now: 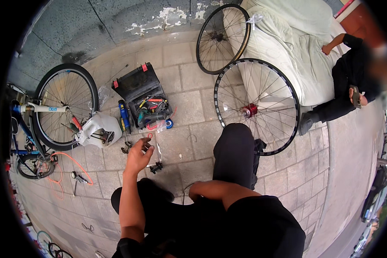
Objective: The person sprays a bicycle tire with a yellow aerosol can, then walks to a work area and sits on the ground. They remove the inner tube from the wheel rim and use a red valve tool to manipulate the valve stem.
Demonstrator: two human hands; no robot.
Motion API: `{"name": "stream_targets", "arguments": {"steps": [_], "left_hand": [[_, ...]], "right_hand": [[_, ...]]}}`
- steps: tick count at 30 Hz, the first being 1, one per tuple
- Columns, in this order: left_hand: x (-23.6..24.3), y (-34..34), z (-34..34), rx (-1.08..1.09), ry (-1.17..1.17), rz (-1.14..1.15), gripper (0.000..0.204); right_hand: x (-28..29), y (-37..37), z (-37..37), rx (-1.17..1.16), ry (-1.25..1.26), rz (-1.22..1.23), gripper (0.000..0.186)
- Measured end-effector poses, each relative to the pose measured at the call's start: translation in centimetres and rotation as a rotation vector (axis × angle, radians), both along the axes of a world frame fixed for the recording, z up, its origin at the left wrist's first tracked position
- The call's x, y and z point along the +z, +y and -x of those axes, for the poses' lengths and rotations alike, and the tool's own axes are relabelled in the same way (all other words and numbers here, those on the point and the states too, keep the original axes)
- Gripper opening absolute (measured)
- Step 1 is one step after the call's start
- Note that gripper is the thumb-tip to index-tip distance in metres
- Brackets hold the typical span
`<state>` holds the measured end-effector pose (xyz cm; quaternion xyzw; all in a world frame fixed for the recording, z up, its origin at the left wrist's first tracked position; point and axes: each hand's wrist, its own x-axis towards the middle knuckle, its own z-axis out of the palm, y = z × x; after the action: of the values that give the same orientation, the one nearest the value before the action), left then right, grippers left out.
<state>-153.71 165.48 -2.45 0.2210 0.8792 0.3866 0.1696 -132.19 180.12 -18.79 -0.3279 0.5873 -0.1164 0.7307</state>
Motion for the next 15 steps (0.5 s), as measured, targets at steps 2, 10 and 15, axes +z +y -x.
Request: {"name": "stream_targets", "arguments": {"steps": [2, 10, 15], "left_hand": [[-1.6, -0.3, -1.1, -0.041, 0.012, 0.103, 0.041], [-5.7, -3.8, -3.8, -0.18, -0.191, 0.366, 0.043], [-5.8, -4.4, -4.3, -0.176, -0.171, 0.389, 0.047]], "right_hand": [[-2.4, -0.6, -1.2, -0.009, 0.1, 0.032, 0.044], [3.9, 3.6, 5.1, -0.747, 0.596, -0.041, 0.042], [12.6, 9.7, 8.5, -1.537, 0.84, 0.158, 0.041]]}}
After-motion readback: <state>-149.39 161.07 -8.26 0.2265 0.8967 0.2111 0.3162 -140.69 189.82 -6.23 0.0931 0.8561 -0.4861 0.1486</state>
